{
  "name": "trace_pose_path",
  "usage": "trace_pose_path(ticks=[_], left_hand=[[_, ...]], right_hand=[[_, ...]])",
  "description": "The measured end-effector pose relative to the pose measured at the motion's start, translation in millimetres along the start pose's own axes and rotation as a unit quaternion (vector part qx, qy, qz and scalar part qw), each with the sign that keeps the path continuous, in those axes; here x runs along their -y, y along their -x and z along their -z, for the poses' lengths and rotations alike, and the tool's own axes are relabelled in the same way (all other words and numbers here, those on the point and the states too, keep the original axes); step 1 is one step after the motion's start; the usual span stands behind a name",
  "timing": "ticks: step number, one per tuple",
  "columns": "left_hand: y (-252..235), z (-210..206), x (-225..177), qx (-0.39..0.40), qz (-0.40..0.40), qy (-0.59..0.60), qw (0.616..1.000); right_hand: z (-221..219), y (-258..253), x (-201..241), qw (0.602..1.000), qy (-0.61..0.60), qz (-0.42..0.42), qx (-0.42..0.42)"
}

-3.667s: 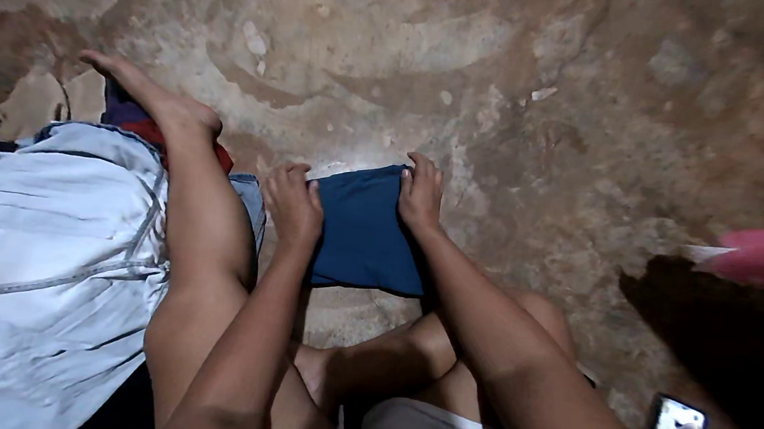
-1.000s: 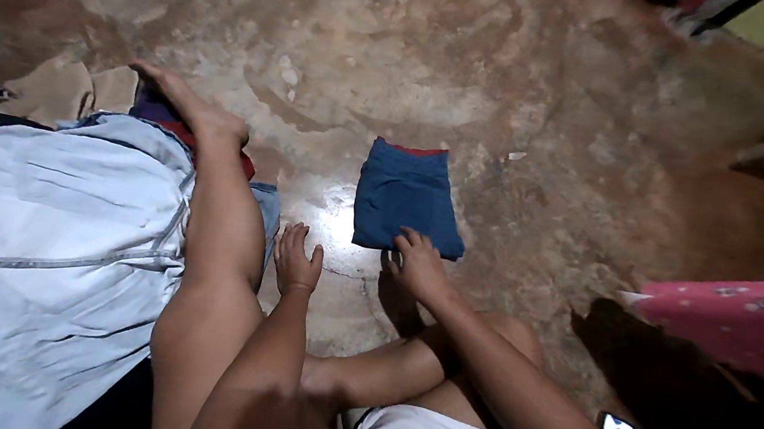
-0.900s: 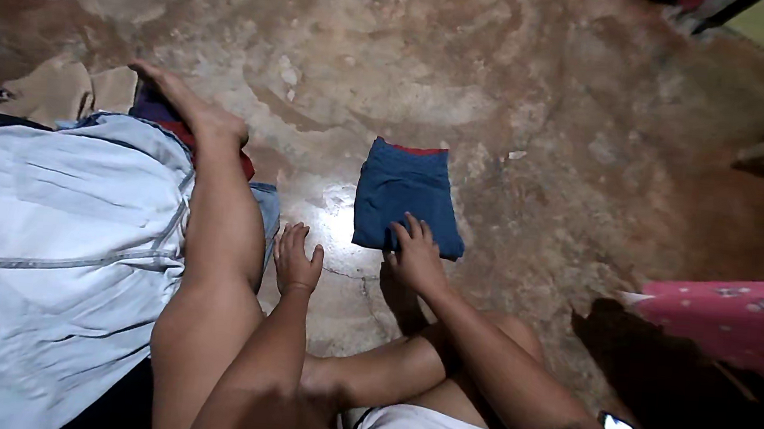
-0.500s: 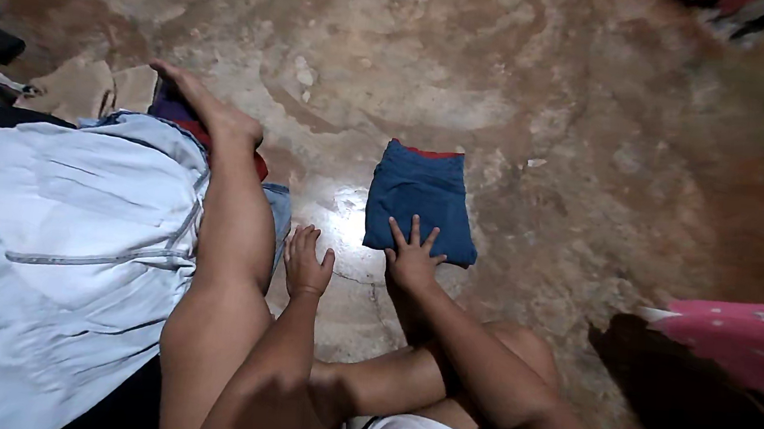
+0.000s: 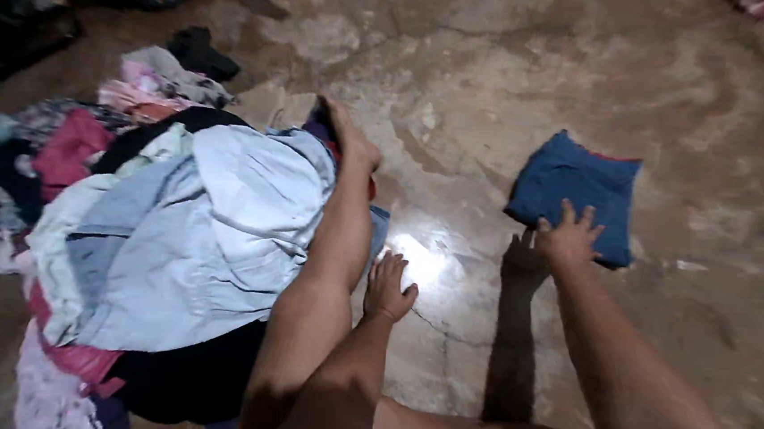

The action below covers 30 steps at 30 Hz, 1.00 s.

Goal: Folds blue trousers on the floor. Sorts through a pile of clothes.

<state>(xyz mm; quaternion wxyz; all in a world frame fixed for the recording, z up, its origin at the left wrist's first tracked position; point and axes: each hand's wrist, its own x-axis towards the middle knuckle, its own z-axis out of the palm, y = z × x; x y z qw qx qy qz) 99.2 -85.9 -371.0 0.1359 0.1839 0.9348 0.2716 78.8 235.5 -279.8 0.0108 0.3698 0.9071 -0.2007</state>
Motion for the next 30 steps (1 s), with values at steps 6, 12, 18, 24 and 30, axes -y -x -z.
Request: trace_pose_path(ticks=[6, 12, 18, 24, 30], left_hand=[[0.3, 2.6, -4.0, -0.004, 0.002, -0.002, 1.000], [-8.6, 14.9, -21.7, 0.048, 0.053, 0.037, 0.997], [26.1, 127.1, -74.1, 0.019, -0.044, 0.248, 0.968], [108.6, 183.2, 17.6, -0.106, 0.080, 0.059, 0.989], [139.7, 161.3, 68.8, -0.113, 0.168, -0.044, 0.978]], right_hand=[[5.8, 103.1, 9.6, 0.972, 0.006, 0.149, 0.183], [36.8, 268.9, -31.6, 0.838, -0.169, 0.219, 0.470], [-20.6, 316.0, -68.8, 0.879, -0.280, 0.089, 0.375], [-22.2, 280.4, -44.2, 0.858, -0.317, -0.034, 0.402], [-38.6, 274.7, -52.2, 0.877, -0.289, -0.037, 0.383]])
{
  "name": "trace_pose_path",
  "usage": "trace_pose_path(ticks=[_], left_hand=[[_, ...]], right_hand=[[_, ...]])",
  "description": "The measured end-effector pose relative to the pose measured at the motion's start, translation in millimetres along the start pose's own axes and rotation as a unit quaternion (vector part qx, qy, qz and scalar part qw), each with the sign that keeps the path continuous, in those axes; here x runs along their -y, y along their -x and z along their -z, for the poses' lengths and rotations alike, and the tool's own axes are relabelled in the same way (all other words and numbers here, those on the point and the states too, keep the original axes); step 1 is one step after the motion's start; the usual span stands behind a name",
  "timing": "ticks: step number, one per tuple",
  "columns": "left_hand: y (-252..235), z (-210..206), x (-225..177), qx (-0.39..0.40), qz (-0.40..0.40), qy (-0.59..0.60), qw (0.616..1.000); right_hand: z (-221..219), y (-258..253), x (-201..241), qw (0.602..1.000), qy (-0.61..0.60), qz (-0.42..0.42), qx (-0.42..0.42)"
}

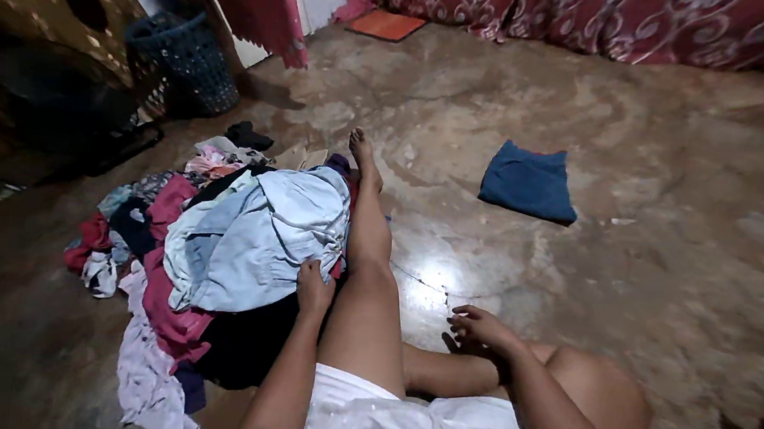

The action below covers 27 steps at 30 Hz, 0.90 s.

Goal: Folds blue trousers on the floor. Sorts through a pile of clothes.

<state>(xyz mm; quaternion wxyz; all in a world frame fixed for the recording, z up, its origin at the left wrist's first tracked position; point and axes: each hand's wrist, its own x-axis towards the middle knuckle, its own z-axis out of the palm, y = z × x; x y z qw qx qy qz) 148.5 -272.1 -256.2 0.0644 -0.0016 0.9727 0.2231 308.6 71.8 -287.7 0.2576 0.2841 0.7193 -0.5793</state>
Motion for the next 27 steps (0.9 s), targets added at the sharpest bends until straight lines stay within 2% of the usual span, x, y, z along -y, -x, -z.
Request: trace_pose_path(ticks=[5, 8, 11, 14, 16, 19, 20, 21, 22, 24, 25, 26, 27], left_hand=[[-7.8, -4.3, 3.6, -0.023, 0.034, -0.002, 0.999], [-10.6, 17.1, -8.2, -0.006, 0.053, 0.091, 0.994], [-5.8, 61.3, -28.9, -0.060, -0.006, 0.209, 0.976], [13.6, 123.3, -63.2, -0.122, -0.097, 0.330, 0.931], [40.1, 163.1, -88.3, -0.133, -0.197, 0.407, 0.882], [88.8, 211.1, -116.6, -0.078, -0.353, 0.513, 0.779], [102.1, 223.9, -122.0, -0.065, -0.383, 0.523, 0.759], [111.4, 235.3, -125.4, -0.060, -0.399, 0.515, 0.756], [115.2, 245.0, -126.1, -0.068, -0.406, 0.484, 0.772], [116.5, 265.0, -119.7, -0.091, -0.408, 0.333, 0.845], [122.7, 278.0, -112.2, -0.079, -0.417, 0.253, 0.869], [137.1, 291.4, -101.5, -0.058, -0.432, 0.209, 0.875], [160.7, 300.1, -84.7, -0.048, -0.442, 0.216, 0.869]], right_hand=[[0.9, 14.1, -3.0, 0.991, -0.116, 0.026, -0.053], [1.7, 18.4, -7.7, 0.987, -0.133, 0.044, -0.083], [0.9, 18.4, -5.5, 0.988, -0.124, 0.049, -0.082], [-3.1, 19.8, -0.3, 0.993, -0.091, 0.040, -0.063], [-5.3, 19.7, 2.1, 0.996, -0.069, 0.043, -0.045], [-4.1, 15.8, -1.2, 0.997, -0.032, 0.071, -0.021], [-4.0, 16.2, -3.0, 0.997, -0.020, 0.078, -0.016], [-4.1, 18.7, -4.8, 0.996, -0.008, 0.085, -0.016], [-4.6, 23.4, -5.5, 0.996, 0.001, 0.091, -0.023], [-7.5, 43.5, -0.2, 0.993, 0.035, 0.095, -0.060], [-8.6, 57.9, 5.3, 0.990, 0.057, 0.097, -0.088], [-8.2, 76.0, 15.4, 0.986, 0.081, 0.092, -0.111], [-7.0, 102.8, 35.0, 0.986, 0.099, 0.075, -0.113]])
